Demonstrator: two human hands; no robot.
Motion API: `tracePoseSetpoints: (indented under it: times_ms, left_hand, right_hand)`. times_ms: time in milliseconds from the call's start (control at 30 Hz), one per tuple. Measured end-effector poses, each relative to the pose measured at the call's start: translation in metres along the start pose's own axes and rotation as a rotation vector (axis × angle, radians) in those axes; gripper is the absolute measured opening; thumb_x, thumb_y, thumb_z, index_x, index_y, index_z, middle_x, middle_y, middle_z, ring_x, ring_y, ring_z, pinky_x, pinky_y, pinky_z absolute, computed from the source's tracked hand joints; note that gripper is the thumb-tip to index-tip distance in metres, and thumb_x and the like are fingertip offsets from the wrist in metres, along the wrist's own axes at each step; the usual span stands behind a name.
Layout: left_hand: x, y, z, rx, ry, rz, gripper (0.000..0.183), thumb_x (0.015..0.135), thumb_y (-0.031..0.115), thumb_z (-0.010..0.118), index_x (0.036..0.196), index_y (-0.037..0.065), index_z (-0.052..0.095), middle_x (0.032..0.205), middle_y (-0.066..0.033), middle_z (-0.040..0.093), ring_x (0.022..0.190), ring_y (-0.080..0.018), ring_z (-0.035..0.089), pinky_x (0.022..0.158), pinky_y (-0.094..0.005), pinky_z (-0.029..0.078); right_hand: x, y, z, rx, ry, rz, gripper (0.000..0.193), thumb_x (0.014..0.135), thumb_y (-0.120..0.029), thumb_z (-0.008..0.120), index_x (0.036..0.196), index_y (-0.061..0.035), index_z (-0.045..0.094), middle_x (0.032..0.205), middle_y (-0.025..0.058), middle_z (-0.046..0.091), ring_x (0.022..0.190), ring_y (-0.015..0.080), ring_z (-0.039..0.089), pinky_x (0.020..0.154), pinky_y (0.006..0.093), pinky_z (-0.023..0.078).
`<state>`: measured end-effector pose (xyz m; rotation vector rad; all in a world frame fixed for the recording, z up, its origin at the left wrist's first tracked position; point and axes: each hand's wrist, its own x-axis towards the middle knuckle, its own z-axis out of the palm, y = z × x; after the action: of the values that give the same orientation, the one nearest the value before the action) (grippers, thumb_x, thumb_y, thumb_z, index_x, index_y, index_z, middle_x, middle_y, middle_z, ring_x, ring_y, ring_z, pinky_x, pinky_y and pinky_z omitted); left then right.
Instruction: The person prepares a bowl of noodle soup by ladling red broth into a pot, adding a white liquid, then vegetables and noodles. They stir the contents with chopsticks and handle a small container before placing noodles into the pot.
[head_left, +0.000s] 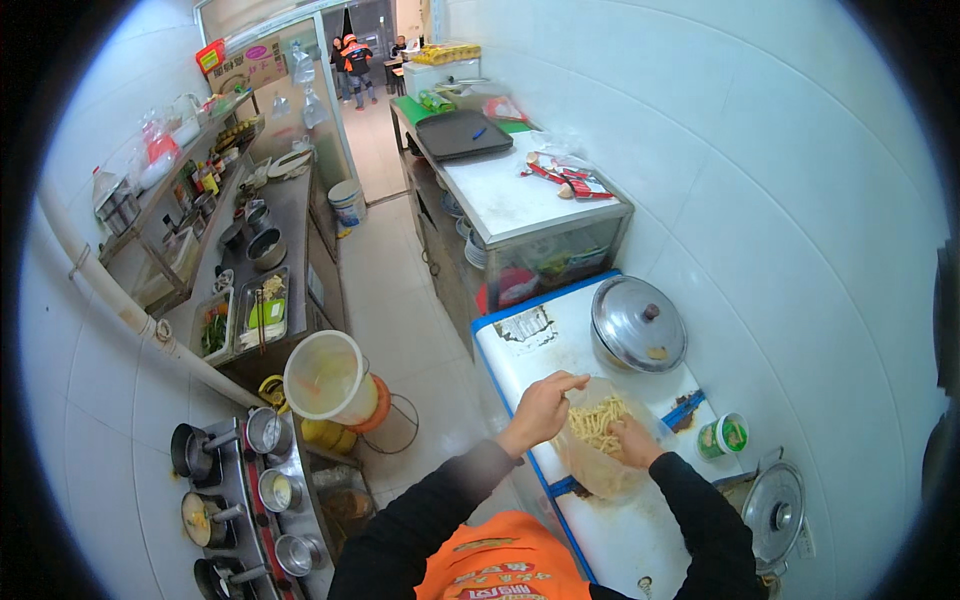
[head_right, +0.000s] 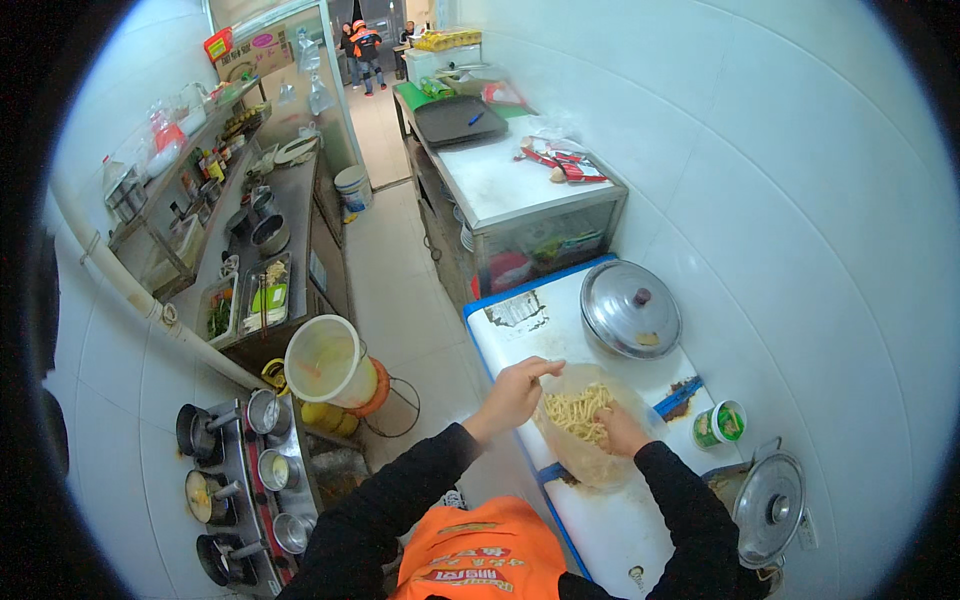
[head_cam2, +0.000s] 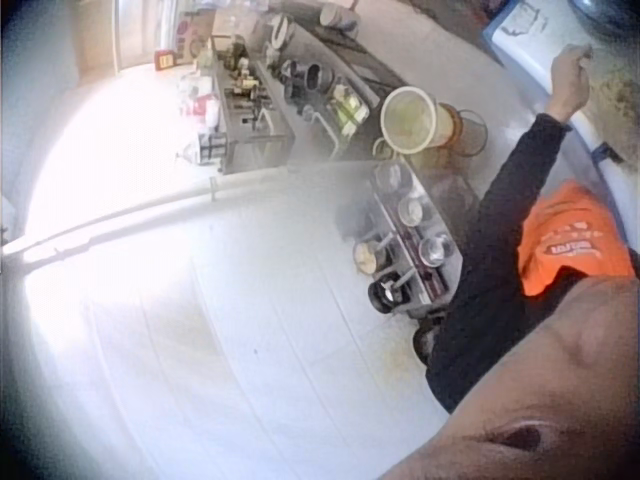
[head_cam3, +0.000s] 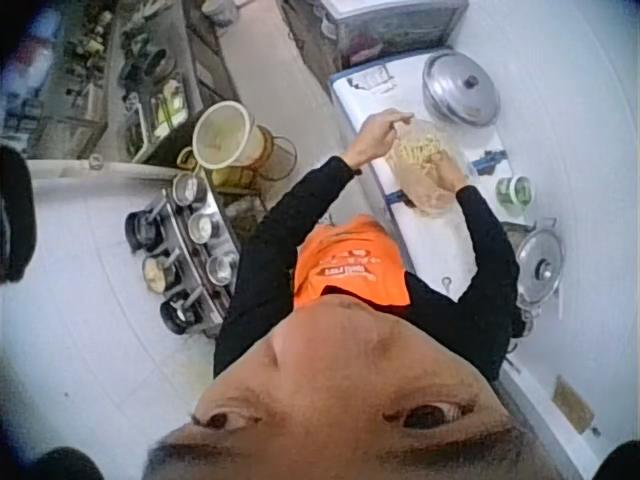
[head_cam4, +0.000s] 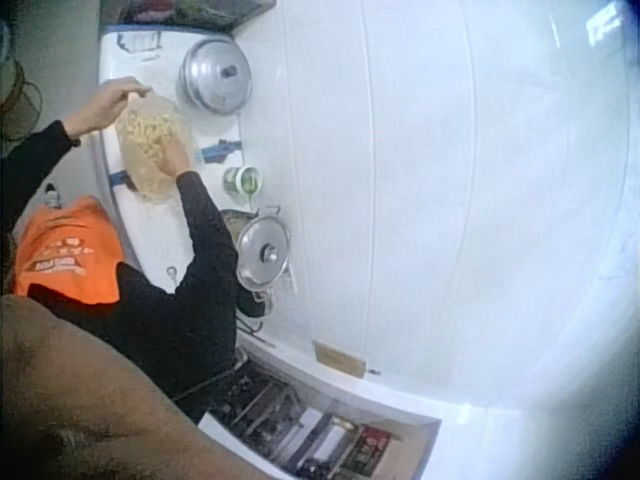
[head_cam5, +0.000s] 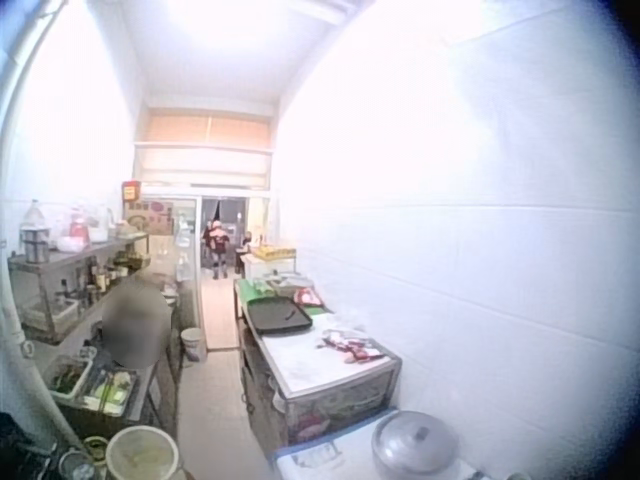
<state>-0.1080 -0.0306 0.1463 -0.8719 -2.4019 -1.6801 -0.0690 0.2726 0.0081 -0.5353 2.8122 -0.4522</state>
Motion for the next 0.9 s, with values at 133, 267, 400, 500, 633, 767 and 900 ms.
tracePoseSetpoints:
  times_ms: [133,267,400,500,633,767,900]
  left_hand:
    - [0.002,0.005,0.003,0.000,0.009,0.025,0.052,0.084,-0.012,0.045,0.129,0.002,0.066,0.118,-0.0188,0.068,0.110,-0.0349,0.066,0.095,-0.0379,0.052]
    - [0.004,0.008,0.006,0.036,-0.014,0.031,0.053,0.084,-0.012,0.045,0.131,0.003,0.064,0.120,-0.0191,0.067,0.110,-0.0357,0.065,0.095,-0.0381,0.051]
    - [0.005,0.012,0.011,0.047,-0.023,0.037,0.053,0.083,-0.011,0.046,0.131,0.003,0.064,0.119,-0.0190,0.067,0.109,-0.0363,0.065,0.095,-0.0387,0.051]
    - [0.005,0.015,0.015,0.047,-0.041,0.029,0.053,0.083,-0.010,0.047,0.132,0.004,0.064,0.117,-0.0189,0.066,0.108,-0.0364,0.065,0.094,-0.0391,0.051]
    - [0.007,0.016,0.019,0.048,-0.059,0.013,0.054,0.083,-0.010,0.047,0.133,0.004,0.064,0.116,-0.0187,0.066,0.108,-0.0363,0.065,0.094,-0.0392,0.051]
    - [0.008,0.015,0.023,0.068,-0.061,0.014,0.054,0.083,-0.010,0.046,0.133,0.004,0.064,0.116,-0.0185,0.067,0.108,-0.0360,0.065,0.093,-0.0387,0.052]
    - [0.007,0.014,0.026,0.082,-0.052,0.017,0.054,0.083,-0.011,0.046,0.132,0.004,0.065,0.117,-0.0178,0.067,0.108,-0.0356,0.065,0.093,-0.0381,0.052]
  right_hand:
    - [0.001,-0.012,-0.043,0.107,0.017,-0.047,0.042,0.076,-0.012,0.077,0.115,-0.0063,0.061,0.110,0.0209,0.058,0.108,0.0424,0.058,0.092,0.0494,0.049]
    - [0.005,-0.031,-0.073,0.077,0.029,-0.106,0.045,0.074,-0.015,0.079,0.114,-0.0060,0.062,0.113,0.0210,0.061,0.110,0.0415,0.059,0.093,0.0473,0.050]
    - [0.015,-0.031,-0.066,0.193,-0.022,-0.140,0.056,0.072,-0.021,0.082,0.121,-0.0063,0.060,0.123,0.0254,0.060,0.118,0.0427,0.056,0.097,0.0461,0.049]
    - [0.023,-0.025,-0.040,0.118,0.101,-0.056,0.075,0.072,-0.028,0.085,0.137,-0.0067,0.053,0.135,0.0320,0.053,0.129,0.0460,0.050,0.106,0.0464,0.045]
    - [0.024,-0.019,-0.017,-0.135,0.036,0.089,0.102,0.071,-0.043,0.087,0.153,-0.0064,0.040,0.147,0.0393,0.041,0.138,0.0517,0.041,0.115,0.0493,0.038]
    - [0.020,-0.025,-0.010,-0.141,0.028,0.065,0.108,0.067,-0.052,0.089,0.154,-0.0111,0.039,0.152,0.0403,0.032,0.139,0.0544,0.039,0.115,0.0535,0.037]
    - [0.017,-0.035,-0.006,-0.133,0.001,0.088,0.109,0.064,-0.052,0.090,0.155,-0.0172,0.040,0.156,0.0407,0.024,0.137,0.0590,0.037,0.112,0.0560,0.040]
